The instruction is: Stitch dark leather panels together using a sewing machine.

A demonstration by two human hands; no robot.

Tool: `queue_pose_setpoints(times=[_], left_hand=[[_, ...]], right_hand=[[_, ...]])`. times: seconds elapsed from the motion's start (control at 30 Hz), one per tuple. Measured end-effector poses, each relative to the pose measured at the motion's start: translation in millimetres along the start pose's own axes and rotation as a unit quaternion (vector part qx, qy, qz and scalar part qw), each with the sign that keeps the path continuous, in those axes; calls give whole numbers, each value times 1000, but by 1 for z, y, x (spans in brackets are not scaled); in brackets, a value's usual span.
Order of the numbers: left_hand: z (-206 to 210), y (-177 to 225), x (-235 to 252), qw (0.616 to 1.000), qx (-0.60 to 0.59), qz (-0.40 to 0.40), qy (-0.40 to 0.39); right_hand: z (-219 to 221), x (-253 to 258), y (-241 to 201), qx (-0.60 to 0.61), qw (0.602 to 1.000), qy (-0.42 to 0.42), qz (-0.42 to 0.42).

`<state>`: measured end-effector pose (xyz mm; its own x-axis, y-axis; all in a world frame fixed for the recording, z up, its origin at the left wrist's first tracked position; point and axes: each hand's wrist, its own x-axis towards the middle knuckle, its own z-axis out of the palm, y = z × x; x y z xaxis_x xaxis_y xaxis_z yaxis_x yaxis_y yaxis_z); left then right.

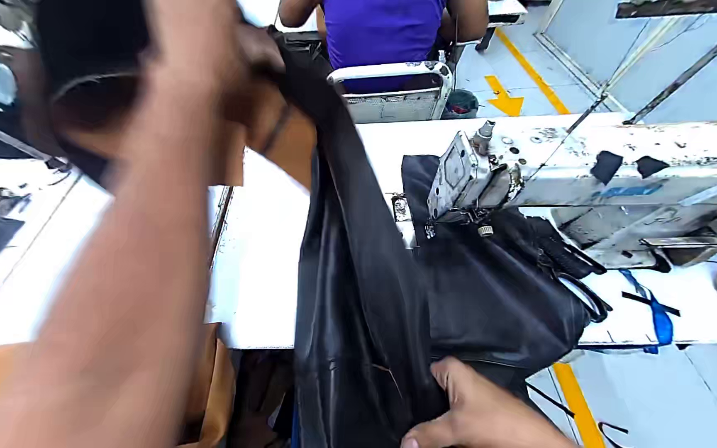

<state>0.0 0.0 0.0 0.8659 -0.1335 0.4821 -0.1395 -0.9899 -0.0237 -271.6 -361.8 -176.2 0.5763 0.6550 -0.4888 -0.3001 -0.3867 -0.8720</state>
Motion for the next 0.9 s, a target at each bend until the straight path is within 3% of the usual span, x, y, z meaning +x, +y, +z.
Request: queue_pose_setpoints(times=[0.07, 0.17, 0.23, 0.4, 0.47, 0.5, 0.57, 0.6, 0.7, 0.77, 0.83, 0.9], left_hand=[[88, 23, -60, 998, -46, 29, -3], [180, 26, -146, 994, -56, -69, -57], [188, 15, -173, 972, -87, -189, -106], [160, -49, -186, 935, -79, -303, -164], [145, -61, -188, 914, -73, -367, -154], [139, -60, -183, 918, -77, -372, -111], [132, -44, -180, 944, -88, -318, -22], [130, -33, -176, 954, -102, -282, -23], [152, -15, -156, 953, -200, -178, -146], [180, -6, -155, 945, -206, -165, -191], [192, 12, -172, 960, -138, -155, -186], [186, 48, -213, 974, -78, -127, -173]], right_hand=[[6, 1, 37, -167, 980, 43, 104], [2, -9, 39, -277, 945, 68, 160], [-7, -15, 26, -303, 930, 74, 195], [-24, -13, 28, -312, 926, 86, 195], [-30, -11, 21, -285, 940, 95, 164], [-34, -7, 15, -265, 947, 109, 144], [-38, 7, 6, -213, 961, 148, 96], [-40, 20, 0, -187, 964, 173, 72], [-40, 84, -4, -157, 951, 264, 35], [-34, 114, -2, -214, 934, 284, 42], [-26, 109, -10, -276, 939, 195, 59], [-33, 81, -22, -287, 957, -10, 47]])
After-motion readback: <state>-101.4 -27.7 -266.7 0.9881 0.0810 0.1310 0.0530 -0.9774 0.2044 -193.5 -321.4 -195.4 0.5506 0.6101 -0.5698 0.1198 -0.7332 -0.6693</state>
